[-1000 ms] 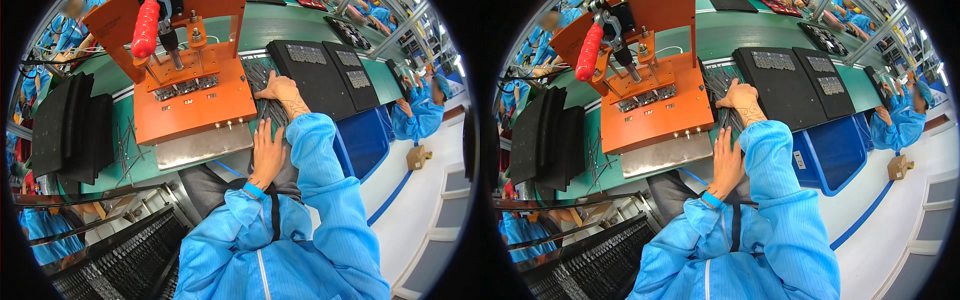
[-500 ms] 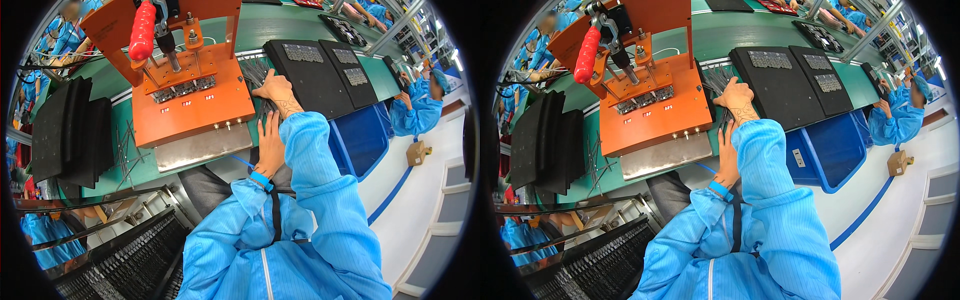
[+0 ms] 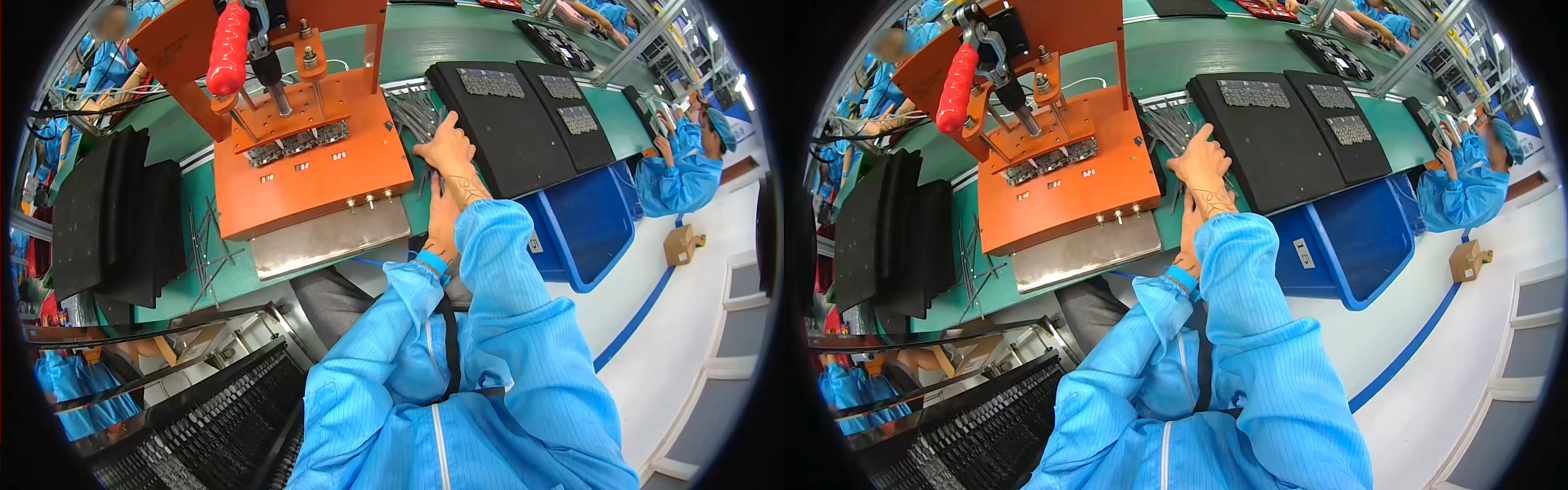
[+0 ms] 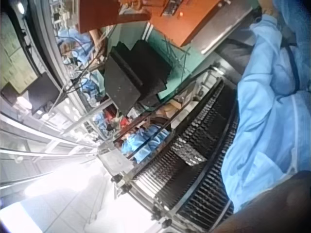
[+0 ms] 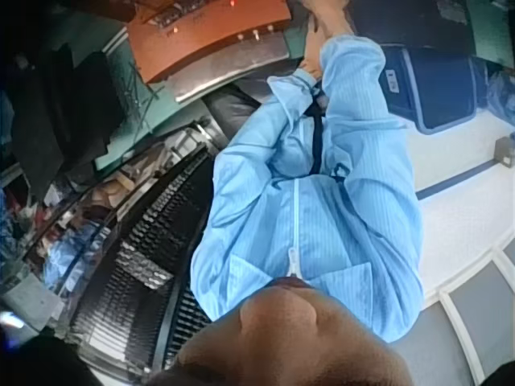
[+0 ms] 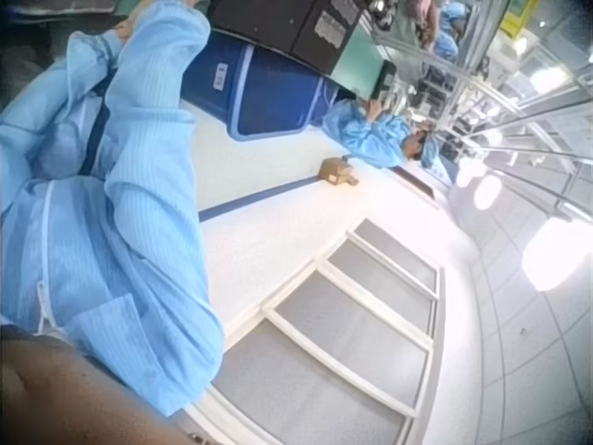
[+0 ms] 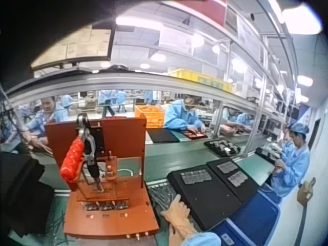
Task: The person loads circuit boards into a press fixture, pulls down the press lever by hand, and removes the boards. The person then separates the circuit boards by hand, placing them onto foam pads and into a storage rack.
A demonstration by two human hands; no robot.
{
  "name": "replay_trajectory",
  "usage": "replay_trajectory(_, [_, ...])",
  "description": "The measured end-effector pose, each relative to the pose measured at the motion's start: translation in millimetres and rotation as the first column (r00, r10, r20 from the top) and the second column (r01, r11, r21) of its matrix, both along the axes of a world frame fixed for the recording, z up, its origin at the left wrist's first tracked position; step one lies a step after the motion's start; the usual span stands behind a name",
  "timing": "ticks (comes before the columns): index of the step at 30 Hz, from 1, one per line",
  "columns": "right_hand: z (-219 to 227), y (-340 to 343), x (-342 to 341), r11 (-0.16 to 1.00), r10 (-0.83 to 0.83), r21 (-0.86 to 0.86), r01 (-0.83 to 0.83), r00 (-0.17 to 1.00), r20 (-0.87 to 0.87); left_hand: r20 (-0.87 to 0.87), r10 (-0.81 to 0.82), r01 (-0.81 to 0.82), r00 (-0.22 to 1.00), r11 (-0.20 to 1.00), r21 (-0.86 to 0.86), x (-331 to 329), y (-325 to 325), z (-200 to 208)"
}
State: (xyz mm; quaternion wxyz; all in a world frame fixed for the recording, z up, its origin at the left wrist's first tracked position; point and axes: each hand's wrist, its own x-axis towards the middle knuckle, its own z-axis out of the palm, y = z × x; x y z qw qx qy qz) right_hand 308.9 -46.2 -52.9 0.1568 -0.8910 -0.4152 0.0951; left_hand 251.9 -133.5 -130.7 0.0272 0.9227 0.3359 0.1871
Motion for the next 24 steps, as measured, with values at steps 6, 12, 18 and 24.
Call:
replay_trajectory(6, [6.1,7.1,0.2,0.996,-0.007,-0.086,0.005,1.0,-0.026,0.825,0.05,0.603,0.563,0.657,-0.452,17.5,8.8,-35.2])
replay_trajectory(12, [20.5,13.0,0.1,0.972,0.071,-0.225,-0.076,0.997,-0.029,0.926,0.257,0.827,0.276,0.428,-0.365,14.0,4.5,-31.4])
replay_trajectory(18, [-3.3,25.9,0.9,0.98,0.133,-0.167,-0.107,0.979,0.155,0.926,0.25,0.814,0.283,0.448,-0.37,9.8,-0.1,-23.5])
replay_trajectory(24, [-9.9,24.5,-4.9,0.99,0.102,-0.115,-0.079,0.972,0.211,0.926,0.256,0.81,0.278,0.457,-0.369,5.6,2.8,-23.2])
